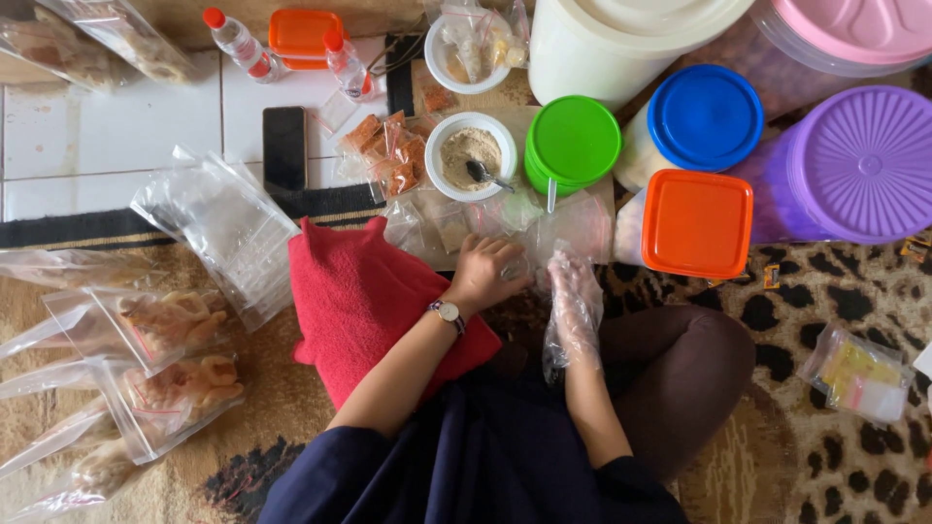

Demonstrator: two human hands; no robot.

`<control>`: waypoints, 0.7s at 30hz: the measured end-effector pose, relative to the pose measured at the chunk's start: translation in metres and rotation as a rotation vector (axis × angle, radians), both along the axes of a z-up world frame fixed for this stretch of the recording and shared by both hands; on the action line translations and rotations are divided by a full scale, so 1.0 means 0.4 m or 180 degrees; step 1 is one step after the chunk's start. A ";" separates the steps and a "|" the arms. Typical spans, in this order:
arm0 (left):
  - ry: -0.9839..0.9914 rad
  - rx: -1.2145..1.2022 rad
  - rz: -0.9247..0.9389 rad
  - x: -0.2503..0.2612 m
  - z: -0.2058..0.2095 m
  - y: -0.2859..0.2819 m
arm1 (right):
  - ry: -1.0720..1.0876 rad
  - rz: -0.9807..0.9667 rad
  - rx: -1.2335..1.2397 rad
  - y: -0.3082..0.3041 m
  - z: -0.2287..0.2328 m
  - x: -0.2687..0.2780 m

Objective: The person places snacks into small plastic bags by hand and adds seasonings using a spoon from various containers while sitting on the floor.

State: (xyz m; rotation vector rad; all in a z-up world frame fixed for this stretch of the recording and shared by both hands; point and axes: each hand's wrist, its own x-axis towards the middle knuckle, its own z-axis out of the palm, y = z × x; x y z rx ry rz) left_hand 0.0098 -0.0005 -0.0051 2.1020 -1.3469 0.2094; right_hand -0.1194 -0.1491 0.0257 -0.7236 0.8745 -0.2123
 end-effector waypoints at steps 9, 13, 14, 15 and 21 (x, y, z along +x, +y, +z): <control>0.0598 0.0179 0.0735 0.035 -0.061 -0.026 | -0.0885 -0.0231 -0.2613 0.400 0.488 0.246; 0.0482 -0.0115 0.1002 0.030 -0.065 -0.022 | -0.2871 0.0914 -0.3230 0.897 0.394 0.298; 0.0531 -0.0043 0.0908 0.022 -0.064 -0.014 | -0.3722 0.1477 -0.3413 1.063 0.393 0.291; 0.0528 -0.0026 0.0905 0.008 -0.051 -0.007 | -0.3723 0.1463 -0.3401 1.016 0.464 0.264; 0.0010 -0.0332 0.1099 -0.022 -0.079 -0.014 | -0.3752 0.0677 -0.3289 0.788 0.523 0.330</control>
